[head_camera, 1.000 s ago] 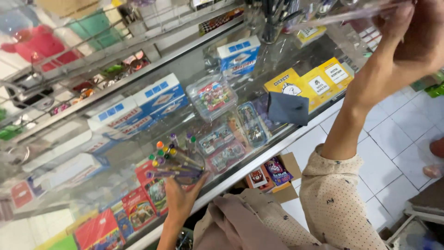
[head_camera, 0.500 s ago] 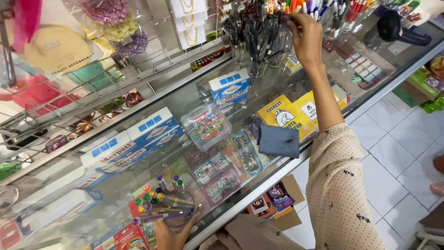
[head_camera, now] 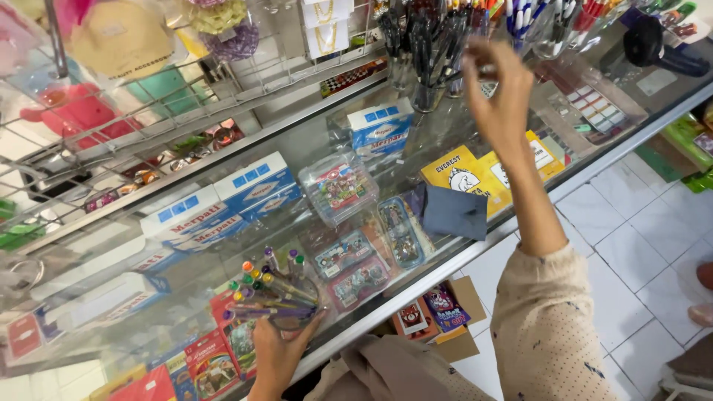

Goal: Organizing and cleaning stationery items like pens and a glass holder on a grocery store counter.

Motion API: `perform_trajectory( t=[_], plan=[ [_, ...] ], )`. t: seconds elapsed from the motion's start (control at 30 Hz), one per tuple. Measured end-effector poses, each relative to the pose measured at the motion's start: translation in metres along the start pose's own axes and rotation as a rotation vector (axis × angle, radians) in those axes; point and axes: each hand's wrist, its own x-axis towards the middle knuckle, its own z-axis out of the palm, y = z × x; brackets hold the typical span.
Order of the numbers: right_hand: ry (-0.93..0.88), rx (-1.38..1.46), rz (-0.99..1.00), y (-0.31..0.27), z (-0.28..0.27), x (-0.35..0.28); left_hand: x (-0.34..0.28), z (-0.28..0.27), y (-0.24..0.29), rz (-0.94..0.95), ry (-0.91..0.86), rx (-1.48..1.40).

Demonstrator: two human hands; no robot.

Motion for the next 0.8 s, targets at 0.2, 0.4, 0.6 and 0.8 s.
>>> perform_trajectory(
  t=[0.2,0.4,0.6,0.8],
  plan=[
    [-0.820,0.345,-0.106,-0.154,0.021,-0.107,0.013,-0.005,0.033,0.045,0.018,0.088],
    [-0.811,0.411,0.091,-0.226,0.071,-0.170,0.017,-0.002,0.035,0.164,0.014,0.109],
    [-0.811,0.430,0.310,-0.207,0.089,-0.187,0.015,0.017,0.004,-0.043,-0.143,0.182],
    [-0.694,0.243,0.230,-0.142,0.099,-0.161,0.034,-0.005,0.067,0.244,-0.023,-0.008]
  ],
)
